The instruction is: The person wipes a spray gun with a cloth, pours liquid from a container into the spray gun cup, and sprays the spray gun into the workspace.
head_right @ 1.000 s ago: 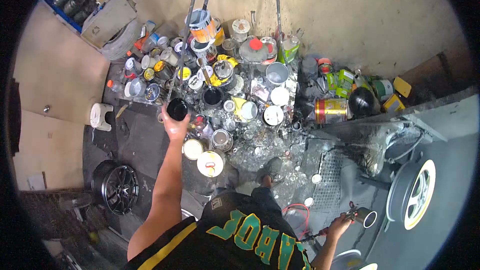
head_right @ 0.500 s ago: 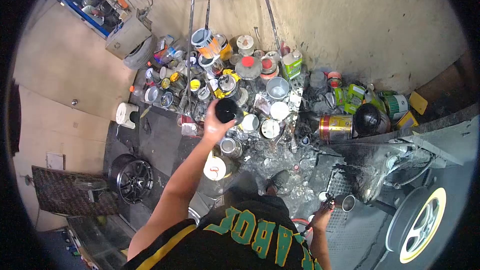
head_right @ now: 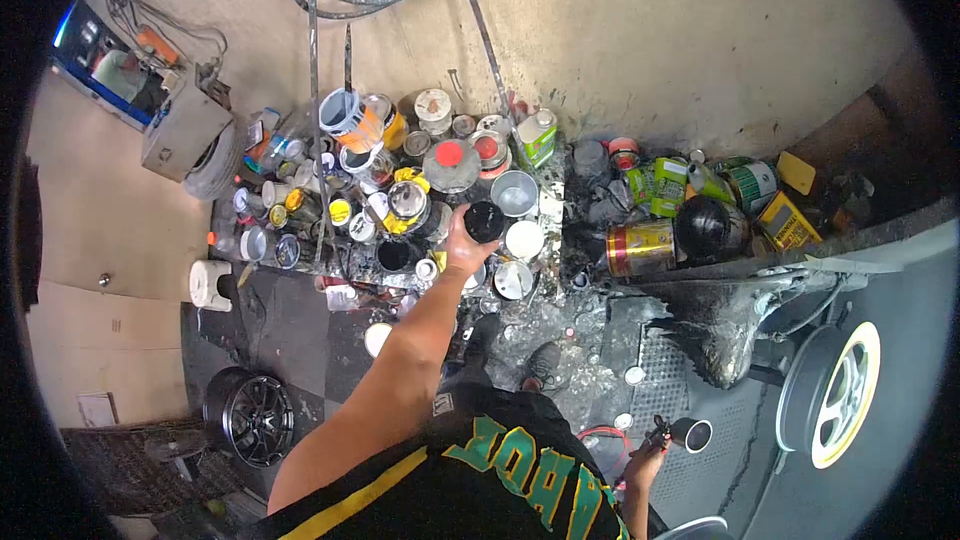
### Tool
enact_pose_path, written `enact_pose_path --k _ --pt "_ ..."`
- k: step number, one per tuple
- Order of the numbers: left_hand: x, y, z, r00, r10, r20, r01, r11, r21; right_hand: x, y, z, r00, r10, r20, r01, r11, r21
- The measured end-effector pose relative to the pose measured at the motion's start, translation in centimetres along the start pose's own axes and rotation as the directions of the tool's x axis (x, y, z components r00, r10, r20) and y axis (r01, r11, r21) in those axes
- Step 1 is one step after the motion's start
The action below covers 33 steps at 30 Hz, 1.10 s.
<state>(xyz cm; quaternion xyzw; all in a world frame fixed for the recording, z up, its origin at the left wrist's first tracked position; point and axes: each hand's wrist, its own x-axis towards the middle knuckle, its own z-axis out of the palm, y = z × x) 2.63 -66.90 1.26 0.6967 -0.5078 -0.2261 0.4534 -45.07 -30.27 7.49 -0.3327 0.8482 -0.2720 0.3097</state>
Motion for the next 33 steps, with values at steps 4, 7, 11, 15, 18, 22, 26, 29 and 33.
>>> enact_pose_path --k 4,7,11,15,18,22,26,29,33 --pt "1.4 -1.5 0.5 0.995 0.021 0.095 -0.019 1.0 -0.017 -2.1 -1.1 2.7 1.0 -0.006 -0.005 0.006 1.0 -0.002" --pt "2.6 -1.2 0.4 0.983 -0.006 0.183 -0.005 0.998 0.056 -3.6 -3.3 5.7 0.999 0.038 -0.031 -0.032 0.984 0.178" --pt "3.4 -0.6 -0.6 0.961 -0.05 0.271 -0.017 0.971 0.239 -4.2 -8.4 8.7 0.997 -0.064 0.04 0.062 0.998 0.029" --pt "2.1 -2.0 -4.0 0.977 0.154 0.15 -0.171 0.979 0.109 -2.8 -8.9 10.5 0.981 -0.138 0.135 0.13 0.989 0.066" --pt "-1.0 -2.7 -10.2 0.986 0.164 0.024 -0.162 0.983 -0.09 -1.9 -10.3 11.0 0.979 -0.119 0.163 0.118 0.993 0.015" --pt "-4.2 -13.4 -18.1 0.845 -0.094 -0.527 0.074 0.996 -0.059 0.7 -6.6 11.4 0.944 -0.309 0.114 0.325 0.93 -0.17" --pt "-5.4 -19.1 -24.5 0.515 -0.502 -0.694 0.726 0.686 0.042 8.5 5.8 12.8 0.916 -0.346 0.205 0.399 0.719 -0.57" --pt "-5.7 -21.4 -26.0 0.802 -0.442 -0.401 0.589 0.697 0.41 7.7 1.5 12.1 0.84 -0.375 0.393 0.543 0.578 -0.61" --pt "-4.2 -23.6 -25.2 0.856 -0.462 -0.234 0.517 0.747 0.419 6.9 -0.2 12.2 0.909 -0.352 0.226 0.41 0.855 -0.318"
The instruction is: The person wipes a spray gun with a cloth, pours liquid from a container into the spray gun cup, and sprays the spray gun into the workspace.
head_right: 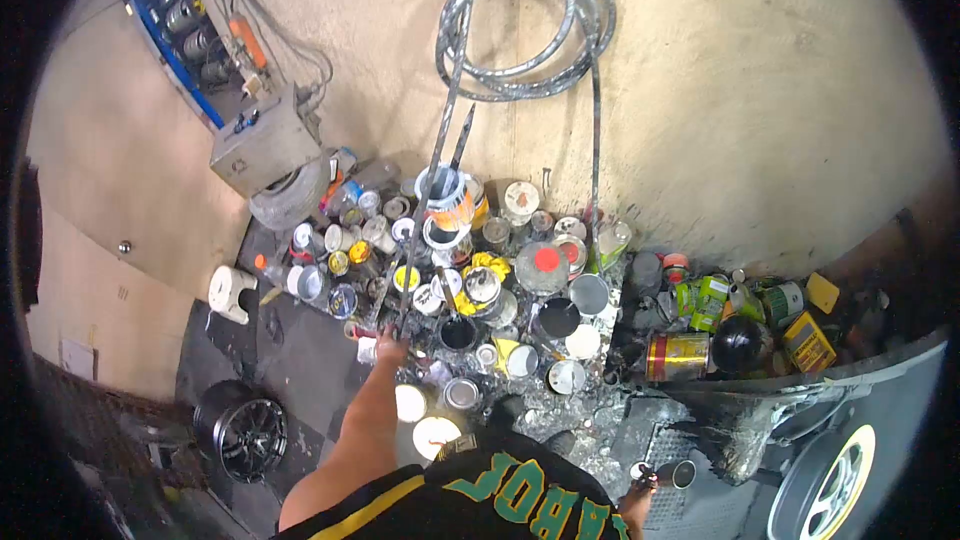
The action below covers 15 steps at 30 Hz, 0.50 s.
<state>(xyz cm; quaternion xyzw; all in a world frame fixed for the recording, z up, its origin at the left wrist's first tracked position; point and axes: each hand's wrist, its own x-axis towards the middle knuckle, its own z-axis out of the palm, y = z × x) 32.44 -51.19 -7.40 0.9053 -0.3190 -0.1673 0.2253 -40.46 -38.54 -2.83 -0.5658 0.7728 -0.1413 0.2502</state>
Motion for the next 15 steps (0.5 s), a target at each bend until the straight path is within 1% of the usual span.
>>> enact_pose_path --k 2,3,4,5,6,7,8,9,10,11,13,14,15 --pt "1.0 -1.1 1.1 0.998 0.021 0.063 -0.027 0.995 0.094 -0.3 -5.3 -2.6 0.991 0.126 0.052 -0.133 0.976 0.173" --pt "0.7 -1.4 0.9 0.998 0.029 0.06 -0.034 0.995 0.094 -0.6 -7.2 -3.6 0.985 0.161 0.068 -0.172 0.961 0.216" --pt "0.1 -1.8 0.6 0.997 -0.047 0.063 0.047 0.999 -0.004 -0.3 -5.3 -3.1 0.995 0.094 0.034 -0.098 0.975 0.201" --pt "-0.8 -1.5 0.0 0.99 -0.123 0.074 0.13 0.986 -0.101 -0.2 -5.1 -3.2 0.994 0.102 0.037 -0.107 0.967 0.232" --pt "-3.5 1.5 -3.3 0.999 -0.051 -0.006 0.05 0.99 -0.134 -0.1 -4.8 -3.2 0.993 0.11 0.04 -0.116 0.958 0.262" --pt "-4.4 1.6 -4.4 0.999 -0.051 -0.006 0.05 0.99 -0.13 0.0 -4.3 -3.2 0.992 0.118 0.044 -0.125 0.948 0.292" --pt "-4.8 1.3 -5.4 0.999 0.053 -0.007 -0.053 0.993 -0.104 -0.2 -3.9 -3.3 1.0 -0.005 -0.021 0.01 0.971 0.24" --pt "-5.8 2.2 -7.2 0.988 0.157 -0.006 -0.157 0.985 -0.077 -0.3 -3.4 -3.3 0.997 -0.067 -0.047 0.076 0.974 0.215" --pt "-7.3 3.5 -8.7 0.992 0.119 -0.04 -0.122 0.989 -0.083 -0.5 -3.0 -3.3 0.989 -0.129 -0.074 0.14 0.972 0.188" --pt "-7.9 3.9 -9.6 0.992 0.122 -0.044 -0.125 0.989 -0.076 -0.5 -3.1 -3.4 0.999 -0.023 -0.024 0.028 0.969 0.246" --pt "-9.0 4.4 -11.2 0.985 0.125 -0.119 -0.152 0.954 -0.26 -0.4 -2.3 -3.3 0.996 0.076 0.035 -0.083 0.95 0.301" --pt "-9.8 6.0 -12.9 0.971 0.176 -0.16 -0.222 0.912 -0.344 -0.4 0.4 -2.2 0.997 0.007 0.083 -0.036 0.934 0.354" --pt "-9.0 3.8 -12.2 0.951 0.217 -0.221 -0.277 0.915 -0.294 -0.5 3.0 -0.9 0.993 -0.073 0.097 0.047 0.969 0.244"
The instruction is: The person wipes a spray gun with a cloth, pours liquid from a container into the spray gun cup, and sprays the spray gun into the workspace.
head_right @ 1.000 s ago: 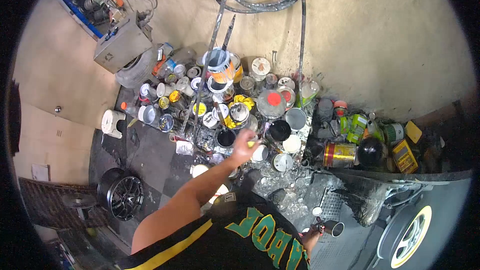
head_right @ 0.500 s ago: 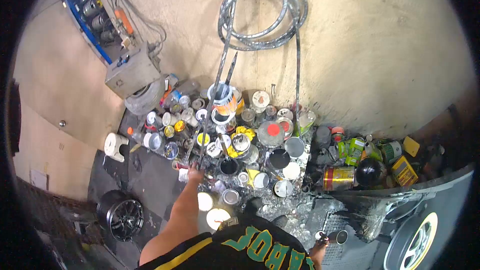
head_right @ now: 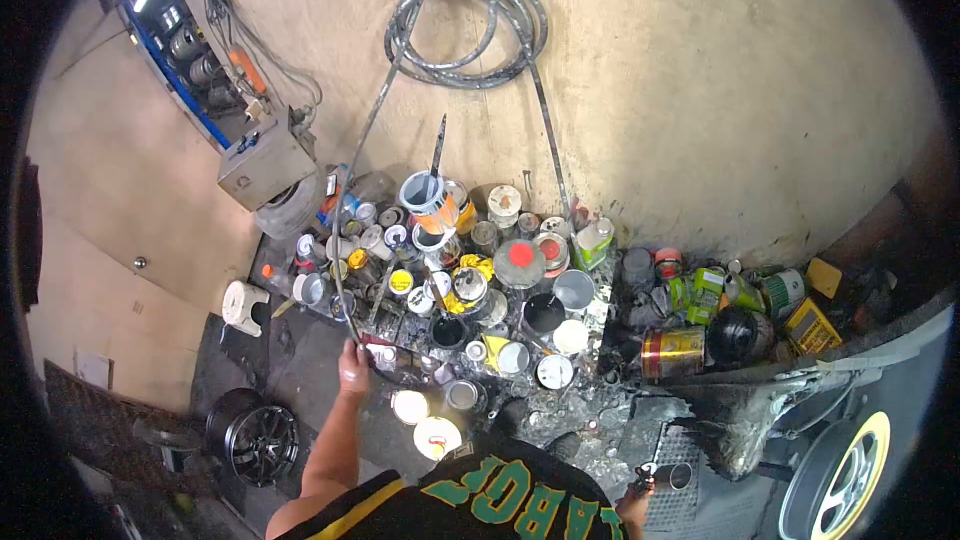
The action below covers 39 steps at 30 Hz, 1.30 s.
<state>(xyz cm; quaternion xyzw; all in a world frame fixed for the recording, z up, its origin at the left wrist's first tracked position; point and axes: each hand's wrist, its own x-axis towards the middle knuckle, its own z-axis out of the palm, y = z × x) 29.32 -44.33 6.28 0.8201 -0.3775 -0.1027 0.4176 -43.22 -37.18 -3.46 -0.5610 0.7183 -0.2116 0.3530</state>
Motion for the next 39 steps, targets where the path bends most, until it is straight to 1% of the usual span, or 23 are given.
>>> enact_pose_path --k 2,3,4,5,6,8,10,12,13,14,16,17,19,22,23,27,30,32,33,34,36,38,39 --pt "0.0 5.8 -3.1 0.998 0.038 0.045 -0.039 0.999 0.013 -0.2 8.3 1.8 0.987 -0.147 0.065 0.158 0.959 -0.236" --pt "0.0 6.6 -4.0 0.998 -0.029 0.052 0.032 0.998 -0.045 0.0 6.9 2.3 0.964 -0.254 -0.074 0.226 0.938 -0.264" --pt "-0.1 10.8 -5.5 0.997 0.075 0.031 -0.075 0.997 -0.001 0.0 5.6 2.8 0.912 -0.353 -0.208 0.284 0.911 -0.3" --pt "-0.3 12.8 -6.4 0.993 -0.06 0.1 0.079 0.978 -0.192 0.5 8.6 3.3 0.803 -0.582 -0.128 0.452 0.736 -0.504" --pt "-0.3 14.4 -7.1 0.966 -0.174 0.19 0.234 0.902 -0.363 -0.2 7.0 3.1 1.0 -0.005 0.014 0.004 0.998 0.064" --pt "-0.4 16.9 -8.2 0.949 -0.205 0.241 0.288 0.875 -0.389 0.0 0.9 1.0 0.99 0.087 0.109 -0.063 0.977 -0.206" --pt "-0.5 20.9 -9.0 0.93 -0.224 0.292 0.335 0.843 -0.422 0.2 -0.7 1.1 0.997 0.069 0.034 -0.065 0.992 -0.104" --pt "-1.3 25.6 -8.8 0.874 -0.28 0.397 0.463 0.728 -0.505 1.3 -2.5 0.6 0.909 -0.414 0.042 0.414 0.891 -0.185" --pt "-1.2 25.7 -8.0 0.872 -0.233 0.431 0.461 0.691 -0.557 0.8 -4.6 0.1 0.982 -0.19 0.004 0.19 0.982 -0.005" --pt "-1.4 27.9 -7.6 0.868 -0.211 0.449 0.449 0.718 -0.532 0.9 -9.2 -1.8 0.983 -0.186 -0.004 0.186 0.983 -0.003" --pt "-1.3 29.1 -5.6 0.86 -0.15 0.488 0.471 0.599 -0.648 2.2 -16.2 -4.9 0.876 -0.482 0.012 0.479 0.867 -0.135" --pt "-1.4 31.0 -5.4 0.846 -0.137 0.515 0.491 0.577 -0.653 2.8 -17.9 -5.5 0.875 -0.484 0.001 0.479 0.866 -0.141" --pt "-1.7 33.6 -4.2 0.855 -0.088 0.51 0.494 0.434 -0.753 3.7 -20.8 -6.8 0.974 -0.055 0.218 0.042 0.997 0.066" --pt "-2.6 37.5 -3.3 0.845 -0.032 0.534 0.519 0.286 -0.805 3.6 -29.1 -10.1 0.972 -0.145 0.184 0.101 0.968 0.228" --pt "-2.8 38.7 -3.0 0.842 -0.004 0.539 0.524 0.243 -0.816 4.2 -29.8 -10.1 0.932 -0.354 0.075 0.338 0.926 0.168" --pt "-3.4 41.0 -1.4 0.799 0.126 0.588 0.58 0.099 -0.809 4.7 -33.3 -11.2 0.983 -0.16 0.094 0.144 0.978 0.15" --pt "-4.7 42.3 -0.1 0.76 0.18 0.624 0.636 -0.008 -0.772 5.6 -34.2 -10.7 0.982 -0.191 0.013 0.181 0.95 0.255" --pt "-5.6 42.5 0.7 0.696 0.211 0.687 0.707 -0.033 -0.706 6.9 -32.6 -9.7 0.96 -0.241 -0.143 0.275 0.908 0.316" --pt "-6.2 42.4 1.4 0.682 0.232 0.693 0.718 -0.035 -0.695 7.2 -32.2 -9.7 0.956 -0.245 -0.163 0.293 0.844 0.448" --pt "-6.8 42.2 2.1 0.668 0.251 0.7 0.73 -0.037 -0.683 7.4 -32.2 -9.7 0.956 -0.244 -0.164 0.292 0.846 0.445" --pt "-7.9 41.6 3.2 0.572 0.348 0.743 0.804 -0.058 -0.591 7.6 -32.4 -9.7 0.94 -0.185 -0.286 0.334 0.666 0.667" --pt "-8.8 41.0 4.4 0.508 0.435 0.743 0.826 -0.002 -0.564 8.6 -31.4 -10.7 0.962 -0.169 -0.213 0.257 0.82 0.511" --pt "-9.2 40.7 4.8 0.505 0.437 0.745 0.829 -0.004 -0.559 8.9 -31.1 -10.7 0.966 -0.122 -0.227 0.225 0.829 0.512"
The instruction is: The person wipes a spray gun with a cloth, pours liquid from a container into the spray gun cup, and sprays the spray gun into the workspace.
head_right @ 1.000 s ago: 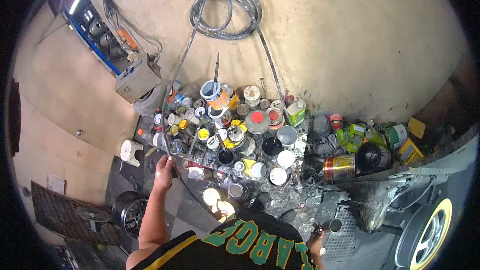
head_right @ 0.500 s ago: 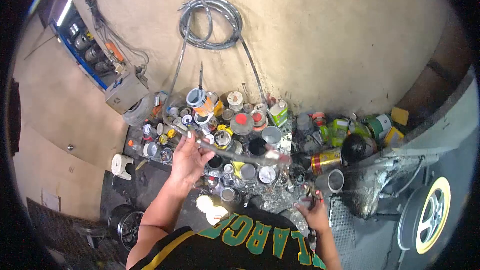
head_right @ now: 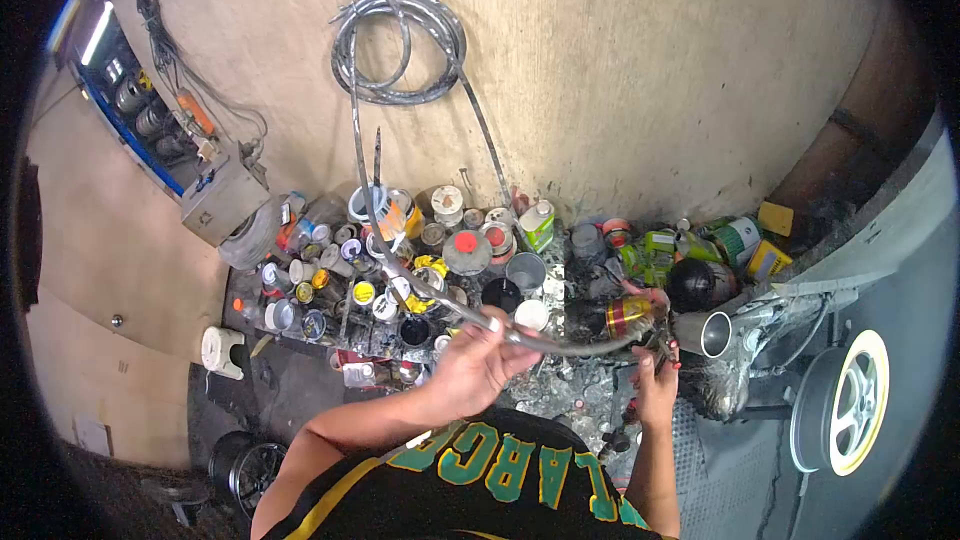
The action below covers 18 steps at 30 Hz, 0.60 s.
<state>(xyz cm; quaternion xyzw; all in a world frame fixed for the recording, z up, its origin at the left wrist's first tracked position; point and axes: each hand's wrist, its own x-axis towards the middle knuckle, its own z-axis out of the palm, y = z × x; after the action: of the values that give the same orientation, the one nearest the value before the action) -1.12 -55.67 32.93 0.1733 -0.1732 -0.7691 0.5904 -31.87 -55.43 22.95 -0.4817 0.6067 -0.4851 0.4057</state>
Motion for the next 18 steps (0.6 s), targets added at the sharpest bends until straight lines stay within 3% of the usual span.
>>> enact_pose_path --k 2,5,8,15,16,18 --pt "-0.1 -0.9 -0.5 0.985 -0.164 0.056 0.163 0.986 0.022 0.4 -0.3 0.3 0.999 0.031 -0.038 -0.032 0.999 -0.01" --pt "0.0 -1.7 -1.1 0.957 -0.284 0.056 0.286 0.957 -0.04 1.4 -1.9 1.2 0.978 0.129 -0.165 -0.131 0.991 -0.003" --pt "0.9 -1.6 -2.4 0.94 -0.322 0.114 0.314 0.946 0.081 1.8 -4.2 1.7 0.968 0.215 -0.129 -0.161 0.927 0.339" --pt "1.1 -2.5 -5.5 0.893 -0.438 0.1 0.413 0.889 0.198 3.7 -6.8 2.2 0.983 0.076 -0.168 -0.057 0.992 0.115" --pt "1.1 -2.6 -5.8 0.886 -0.452 0.103 0.416 0.874 0.253 3.8 -7.7 2.5 0.966 0.154 -0.205 -0.11 0.972 0.21" --pt "0.9 -3.2 -6.6 0.878 -0.466 0.109 0.422 0.862 0.281 4.7 -7.2 2.4 0.976 0.11 -0.188 -0.085 0.987 0.134"
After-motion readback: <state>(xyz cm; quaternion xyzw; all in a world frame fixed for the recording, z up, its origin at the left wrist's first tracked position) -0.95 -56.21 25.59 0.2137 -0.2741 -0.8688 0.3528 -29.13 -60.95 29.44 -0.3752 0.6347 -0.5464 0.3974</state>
